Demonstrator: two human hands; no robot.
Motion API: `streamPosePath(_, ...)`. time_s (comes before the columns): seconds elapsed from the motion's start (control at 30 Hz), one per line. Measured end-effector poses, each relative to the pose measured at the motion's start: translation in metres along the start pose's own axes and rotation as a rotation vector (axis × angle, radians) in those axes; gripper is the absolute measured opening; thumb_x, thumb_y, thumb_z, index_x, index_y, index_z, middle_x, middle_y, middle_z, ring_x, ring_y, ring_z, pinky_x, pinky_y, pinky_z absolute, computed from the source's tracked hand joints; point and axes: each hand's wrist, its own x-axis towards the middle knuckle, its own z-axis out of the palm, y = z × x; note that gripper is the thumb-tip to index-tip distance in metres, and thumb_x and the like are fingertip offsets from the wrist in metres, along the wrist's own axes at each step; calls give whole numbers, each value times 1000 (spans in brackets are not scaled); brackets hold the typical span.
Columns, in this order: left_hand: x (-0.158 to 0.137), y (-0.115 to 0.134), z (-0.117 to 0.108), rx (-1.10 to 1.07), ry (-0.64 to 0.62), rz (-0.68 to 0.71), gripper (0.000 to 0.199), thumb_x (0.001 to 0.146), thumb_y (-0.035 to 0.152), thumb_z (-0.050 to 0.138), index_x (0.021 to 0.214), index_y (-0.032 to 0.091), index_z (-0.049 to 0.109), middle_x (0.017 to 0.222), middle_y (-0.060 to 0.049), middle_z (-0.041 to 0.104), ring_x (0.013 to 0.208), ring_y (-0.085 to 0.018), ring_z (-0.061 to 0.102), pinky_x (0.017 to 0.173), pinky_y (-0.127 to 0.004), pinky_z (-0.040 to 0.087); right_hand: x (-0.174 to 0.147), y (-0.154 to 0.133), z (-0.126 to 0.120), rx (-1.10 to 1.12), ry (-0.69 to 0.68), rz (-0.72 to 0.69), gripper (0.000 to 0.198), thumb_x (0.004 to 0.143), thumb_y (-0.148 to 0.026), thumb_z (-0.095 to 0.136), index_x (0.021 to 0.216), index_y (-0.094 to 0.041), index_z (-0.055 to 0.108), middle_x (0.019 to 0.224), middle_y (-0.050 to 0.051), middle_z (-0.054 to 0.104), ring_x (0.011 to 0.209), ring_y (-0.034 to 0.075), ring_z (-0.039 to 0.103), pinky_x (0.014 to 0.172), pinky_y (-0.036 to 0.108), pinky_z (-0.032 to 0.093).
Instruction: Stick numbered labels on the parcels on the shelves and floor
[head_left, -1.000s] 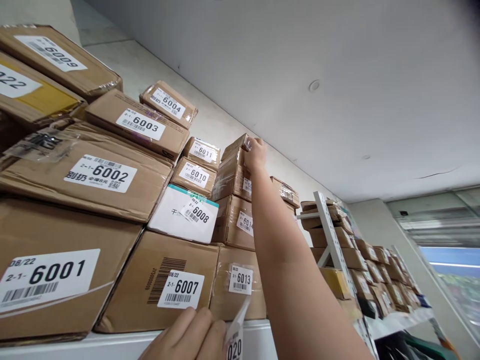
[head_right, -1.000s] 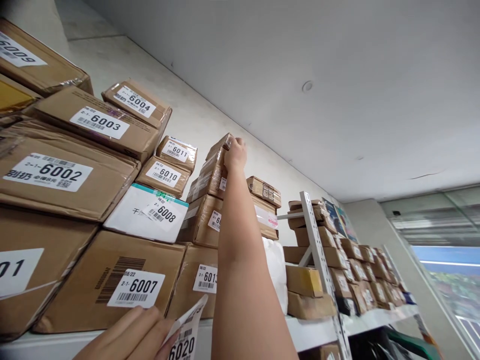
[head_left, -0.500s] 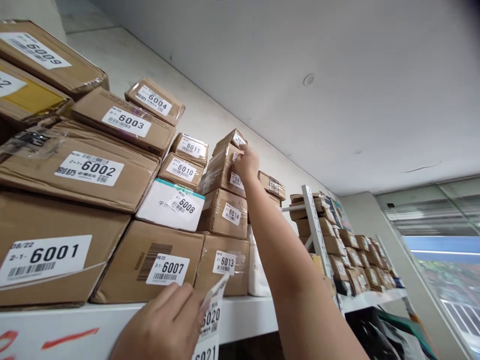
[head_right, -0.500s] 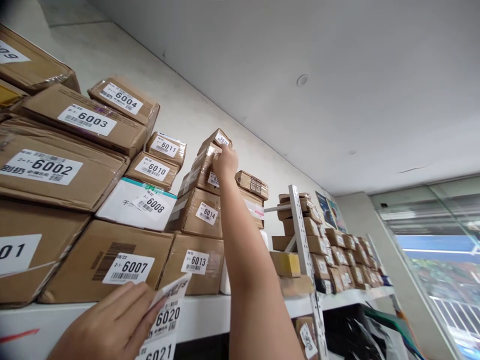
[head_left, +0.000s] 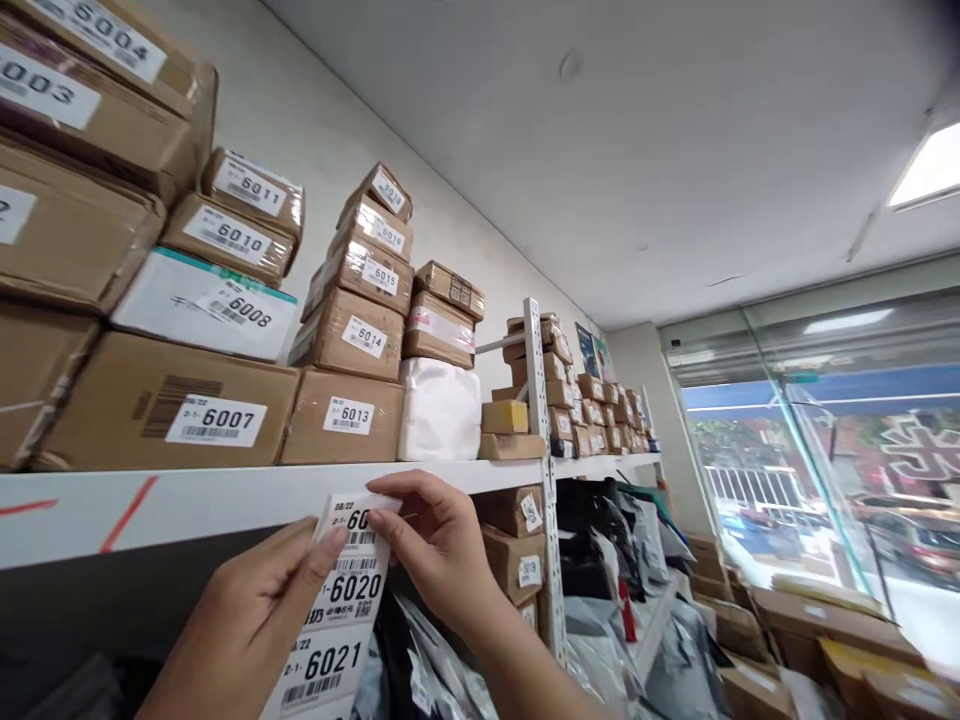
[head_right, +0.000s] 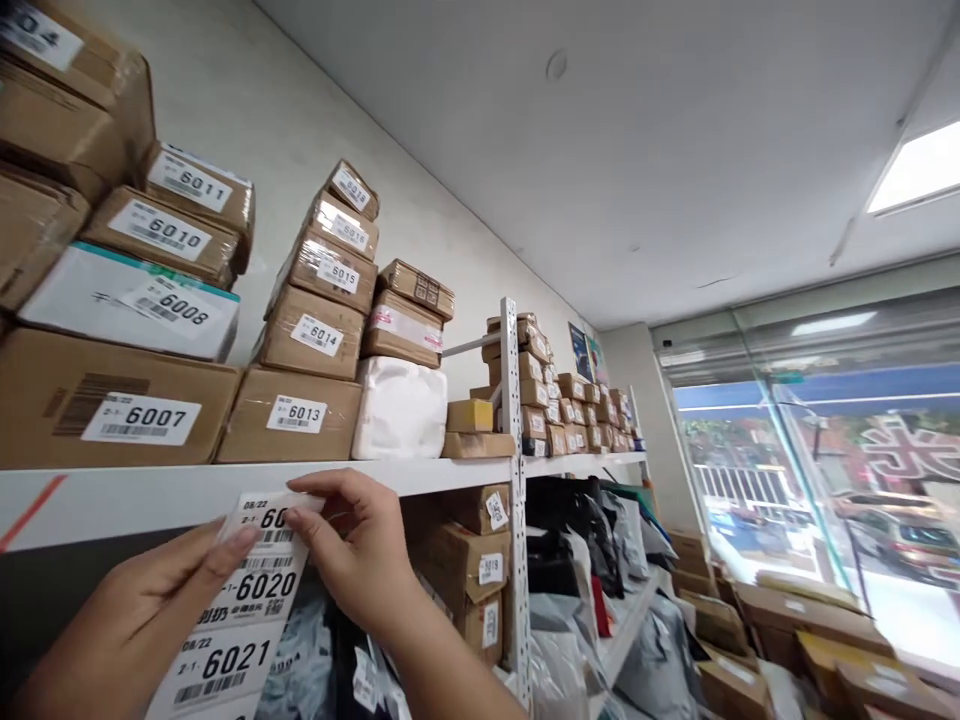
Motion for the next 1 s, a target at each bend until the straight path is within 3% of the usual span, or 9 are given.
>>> streamPosePath(0.1, -4, 4, 23, -182, 2, -289, 47, 69, 63, 66, 92, 22, 70, 65, -1, 69, 59, -18, 64, 49, -22, 53, -16, 12, -1, 98, 161, 73, 17, 71, -34, 75, 78, -21, 67, 66, 0, 63, 55, 11, 51, 52, 26, 42)
streamPosePath(0.2, -5, 7, 43, -187, 77, -380, 48, 68, 66, 65, 65, 19, 62, 48, 4, 54, 45, -10, 49, 39, -16, 40, -27, 18, -3, 126, 247, 79, 17, 73, -34, 73, 73, -20, 64, 64, 0, 62, 55, 12, 52, 54, 27, 43)
streamPosePath(0.37, 2, 10, 72, -347, 76, -385, 47, 62, 62, 73, 77, 18, 65, 66, 1, 66, 66, -16, 61, 56, -21, 50, -28, 22, -19, -33, 385, -32, 11, 77, -30, 69, 72, -21, 66, 73, 2, 63, 68, 15, 58, 58, 27, 46)
streamPosePath(0.47, 8, 10, 85, -337, 94, -428, 50, 63, 61, 72, 84, 17, 66, 73, -2, 70, 69, -19, 64, 60, -23, 51, -15, 26, -31, -80, 385, -69, 9, 76, -27, 70, 70, -21, 67, 73, 2, 64, 70, 16, 59, 61, 27, 47)
streamPosePath(0.57, 13, 12, 96, -313, 100, -426, 51, 65, 60, 71, 92, 17, 65, 80, -4, 73, 72, -20, 66, 62, -25, 52, 11, 32, -47, -117, 382, -97, 11, 77, -29, 68, 70, -20, 67, 71, 1, 64, 67, 14, 58, 62, 27, 47)
streamPosePath(0.67, 15, 17, 105, -259, 1, -407, 50, 65, 56, 73, 98, 18, 67, 91, -5, 75, 81, -22, 68, 68, -26, 54, 50, 43, -68, -156, 473, -153, 15, 79, -33, 65, 74, -19, 64, 73, 1, 63, 67, 14, 57, 59, 26, 46)
streamPosePath(0.8, 11, 22, 111, -151, 26, -386, 47, 70, 60, 67, 94, 19, 69, 90, -4, 75, 78, -23, 68, 67, -28, 54, 97, 61, -95, -302, 443, -205, 10, 81, -27, 60, 77, -19, 63, 79, 2, 63, 73, 14, 58, 71, 27, 49)
streamPosePath(0.9, 9, 22, 111, -114, 83, -357, 43, 72, 60, 65, 89, 20, 68, 85, -2, 74, 77, -21, 66, 67, -27, 52, 109, 71, -102, -493, 362, -194, 9, 80, -24, 63, 85, -17, 65, 84, 4, 59, 68, 14, 56, 75, 30, 49)
streamPosePath(1.0, 15, 19, 108, -51, 105, -296, 42, 75, 61, 61, 75, 19, 65, 67, 0, 67, 64, -17, 60, 58, -24, 48, 105, 75, -100, -633, 388, -161, 41, 77, -32, 68, 114, -17, 58, 106, 12, 54, 74, 18, 58, 71, 35, 50)
